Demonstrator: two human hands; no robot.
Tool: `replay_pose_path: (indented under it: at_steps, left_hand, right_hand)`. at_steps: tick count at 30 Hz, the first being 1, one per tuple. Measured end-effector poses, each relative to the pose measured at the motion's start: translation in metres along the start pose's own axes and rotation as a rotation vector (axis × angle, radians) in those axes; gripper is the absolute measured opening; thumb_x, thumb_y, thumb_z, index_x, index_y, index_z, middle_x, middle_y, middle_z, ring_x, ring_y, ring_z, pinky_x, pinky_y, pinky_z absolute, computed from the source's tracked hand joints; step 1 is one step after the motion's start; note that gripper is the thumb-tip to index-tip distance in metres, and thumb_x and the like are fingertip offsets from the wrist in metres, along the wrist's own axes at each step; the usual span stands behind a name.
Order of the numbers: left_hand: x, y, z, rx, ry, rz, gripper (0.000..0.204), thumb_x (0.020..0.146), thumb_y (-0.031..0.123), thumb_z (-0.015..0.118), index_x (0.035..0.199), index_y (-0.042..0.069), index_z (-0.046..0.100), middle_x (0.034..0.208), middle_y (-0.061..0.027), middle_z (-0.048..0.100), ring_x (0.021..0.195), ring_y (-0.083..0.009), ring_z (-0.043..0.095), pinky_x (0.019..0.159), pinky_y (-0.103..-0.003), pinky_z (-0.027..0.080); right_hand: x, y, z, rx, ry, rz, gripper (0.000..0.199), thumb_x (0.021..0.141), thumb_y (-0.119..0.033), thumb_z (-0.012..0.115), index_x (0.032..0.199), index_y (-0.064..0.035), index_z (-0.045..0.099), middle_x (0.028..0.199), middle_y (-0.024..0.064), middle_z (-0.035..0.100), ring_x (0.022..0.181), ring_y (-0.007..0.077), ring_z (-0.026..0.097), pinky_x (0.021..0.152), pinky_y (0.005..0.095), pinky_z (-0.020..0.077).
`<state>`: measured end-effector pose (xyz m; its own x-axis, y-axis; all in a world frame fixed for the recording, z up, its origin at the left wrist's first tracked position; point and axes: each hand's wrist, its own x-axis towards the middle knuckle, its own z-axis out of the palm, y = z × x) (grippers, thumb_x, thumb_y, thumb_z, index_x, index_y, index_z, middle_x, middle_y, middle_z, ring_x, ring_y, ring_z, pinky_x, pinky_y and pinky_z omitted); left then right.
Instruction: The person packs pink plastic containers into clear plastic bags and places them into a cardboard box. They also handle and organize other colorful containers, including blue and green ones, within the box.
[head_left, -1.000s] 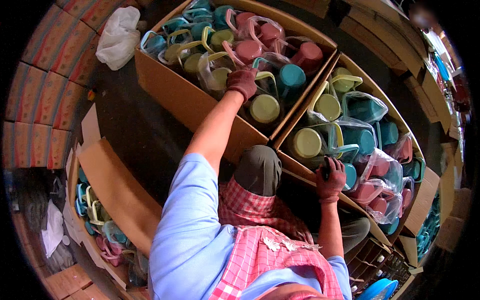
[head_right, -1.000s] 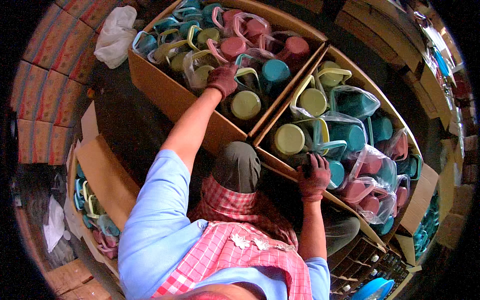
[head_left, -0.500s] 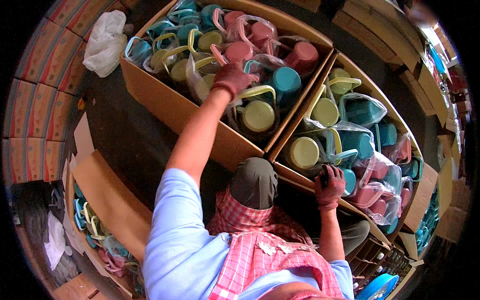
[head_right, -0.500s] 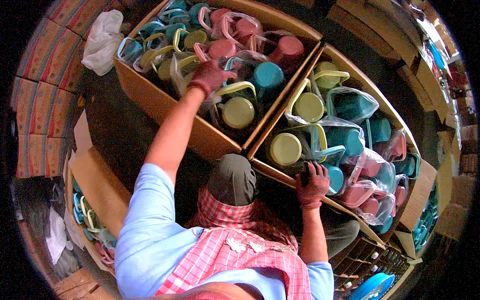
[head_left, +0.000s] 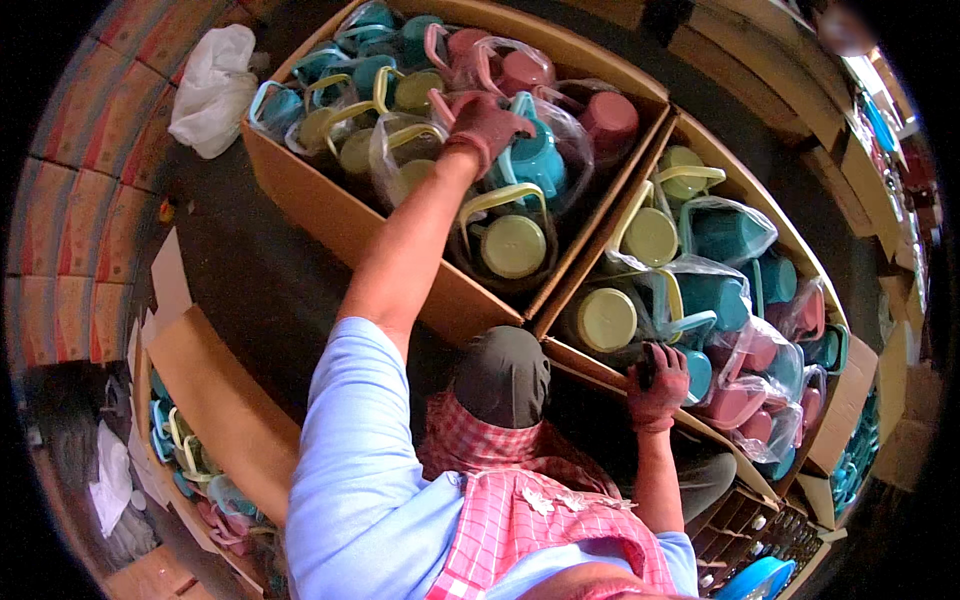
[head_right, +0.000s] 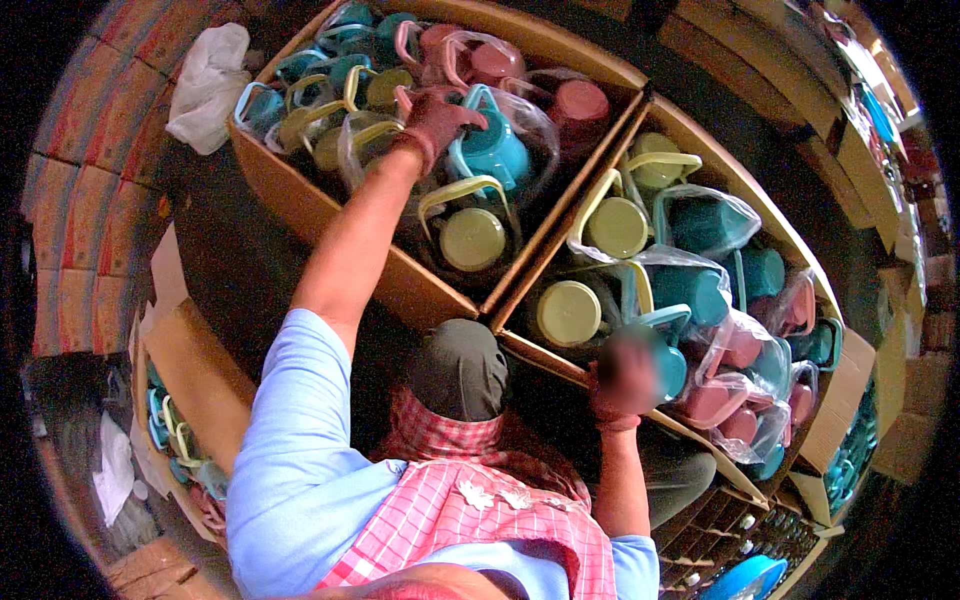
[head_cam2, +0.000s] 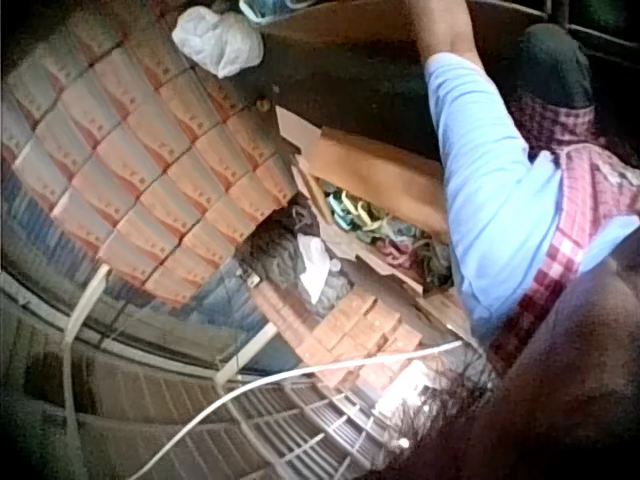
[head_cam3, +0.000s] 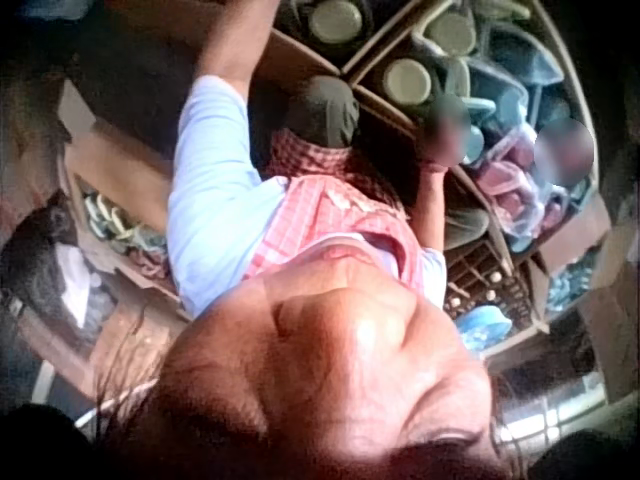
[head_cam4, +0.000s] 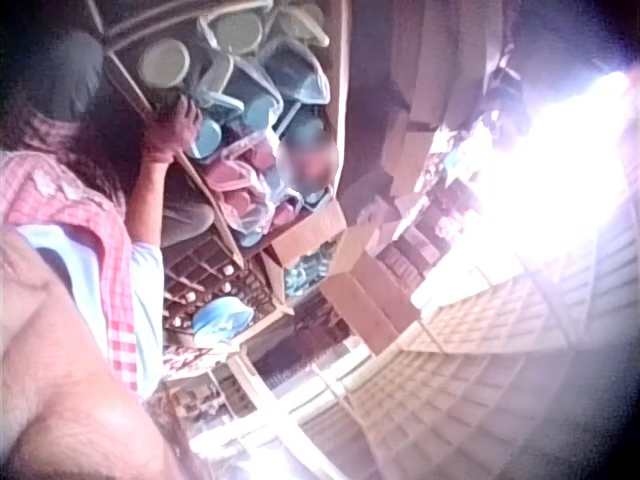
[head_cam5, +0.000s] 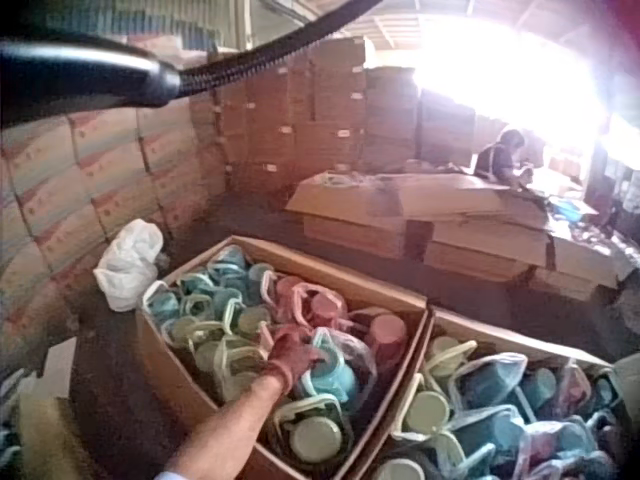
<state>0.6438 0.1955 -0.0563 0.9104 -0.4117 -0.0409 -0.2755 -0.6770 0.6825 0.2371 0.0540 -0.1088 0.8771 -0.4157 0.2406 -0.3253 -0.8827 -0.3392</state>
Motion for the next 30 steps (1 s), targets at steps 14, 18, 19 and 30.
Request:
replay_pose_path:
  at_steps: [14,18,19,30]
  left_hand:
    - [-0.009,-0.016,-0.017,0.346,0.103,0.13,0.056,0.072,0.044,0.064,0.116,0.009,0.056,0.116,-0.0196,0.055,0.112,-0.0343,0.05,0.092,-0.045,0.039]
    - [0.016,-0.087,-0.033,0.91,0.055,0.258,0.048,0.076,0.047,0.059,0.112,0.015,0.06,0.123,-0.0154,0.051,0.122,-0.0332,0.04,0.097,-0.057,0.029]
    - [0.015,-0.085,-0.034,0.98,0.002,0.262,0.045,0.076,0.046,0.058,0.111,0.016,0.061,0.124,-0.0141,0.05,0.123,-0.033,0.038,0.098,-0.058,0.026]
    - [0.0,-0.058,-0.057,1.122,-0.254,0.377,0.037,0.068,0.03,0.063,0.103,0.019,0.064,0.114,-0.0042,0.057,0.115,-0.0235,0.046,0.1,-0.048,0.028]
  right_hand:
    - [-0.003,0.005,0.004,-0.009,0.049,-0.049,0.045,0.062,-0.019,0.067,0.105,-0.0075,0.057,0.101,0.0154,0.058,0.097,0.0363,0.052,0.083,0.0447,0.0429]
    - [-0.003,0.007,0.006,-0.004,0.013,-0.037,0.044,0.062,-0.017,0.067,0.104,-0.007,0.058,0.101,0.0153,0.058,0.097,0.0362,0.052,0.083,0.0448,0.0431]
    - [-0.002,0.008,0.006,-0.001,0.026,-0.04,0.044,0.062,-0.016,0.067,0.103,-0.0069,0.058,0.101,0.0153,0.058,0.097,0.0361,0.052,0.083,0.0447,0.0432]
    - [0.006,-0.001,0.001,0.006,0.041,-0.03,0.038,0.061,-0.011,0.064,0.098,-0.007,0.058,0.095,0.0143,0.059,0.092,0.035,0.053,0.079,0.044,0.0444]
